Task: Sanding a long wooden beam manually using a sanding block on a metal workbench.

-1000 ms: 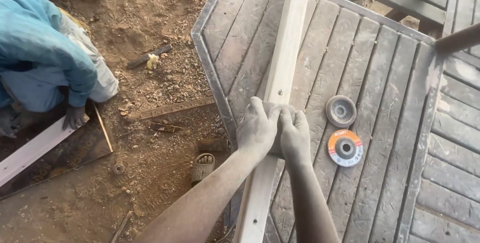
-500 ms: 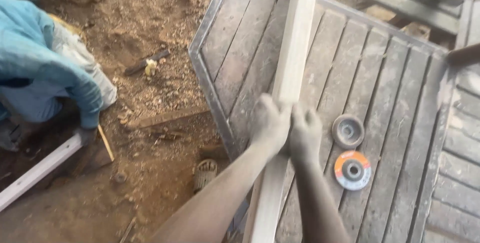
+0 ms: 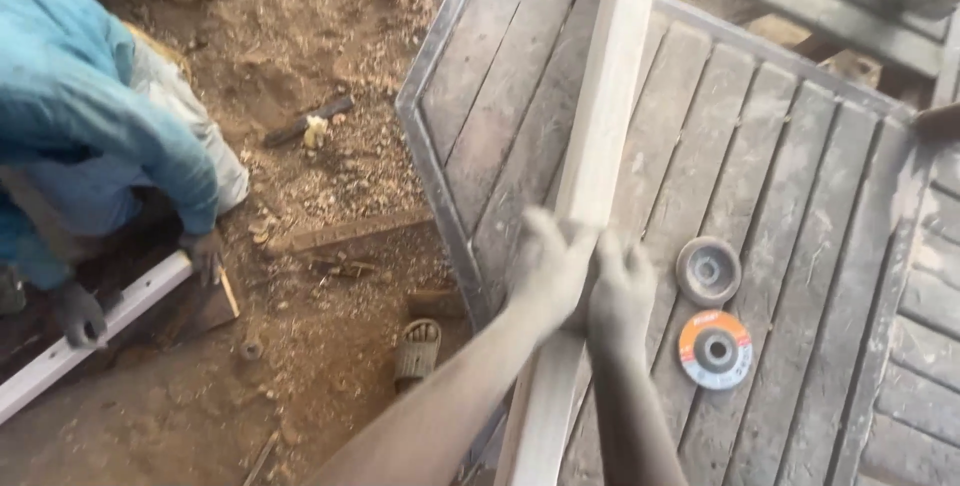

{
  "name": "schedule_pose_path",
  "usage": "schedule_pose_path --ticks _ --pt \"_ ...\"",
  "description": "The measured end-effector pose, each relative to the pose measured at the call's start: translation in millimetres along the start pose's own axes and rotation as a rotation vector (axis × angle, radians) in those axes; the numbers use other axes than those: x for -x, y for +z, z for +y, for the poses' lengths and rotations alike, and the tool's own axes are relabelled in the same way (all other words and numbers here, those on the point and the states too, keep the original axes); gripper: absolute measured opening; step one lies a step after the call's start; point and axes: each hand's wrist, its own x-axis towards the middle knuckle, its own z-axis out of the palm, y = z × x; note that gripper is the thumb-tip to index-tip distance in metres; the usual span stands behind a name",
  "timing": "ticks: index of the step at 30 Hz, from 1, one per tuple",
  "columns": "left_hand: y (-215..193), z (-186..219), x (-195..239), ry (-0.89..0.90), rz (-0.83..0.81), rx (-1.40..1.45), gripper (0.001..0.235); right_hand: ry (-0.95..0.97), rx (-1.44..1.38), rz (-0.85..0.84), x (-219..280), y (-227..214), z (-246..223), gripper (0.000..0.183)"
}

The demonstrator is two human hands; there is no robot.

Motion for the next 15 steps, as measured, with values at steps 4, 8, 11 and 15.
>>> schedule_pose_path --ticks 4,8,11,15 --pt "5 6 -1 0.057 0.049 0.07 0.057 -0.042 0.112 0.02 -15 -5 4 0.028" --pt "10 -4 1 0.105 0.13 0.052 0.057 -0.092 0.052 0.002 2 -5 -7 0.028" --pt "-1 -7 22 0.01 0.059 0.039 0.053 -0.041 0.154 -0.006 28 -8 -17 0.029" --pt "21 -12 -33 0.136 0.21 -0.036 0.06 -0.176 0.212 -0.03 -21 3 -5 0.021"
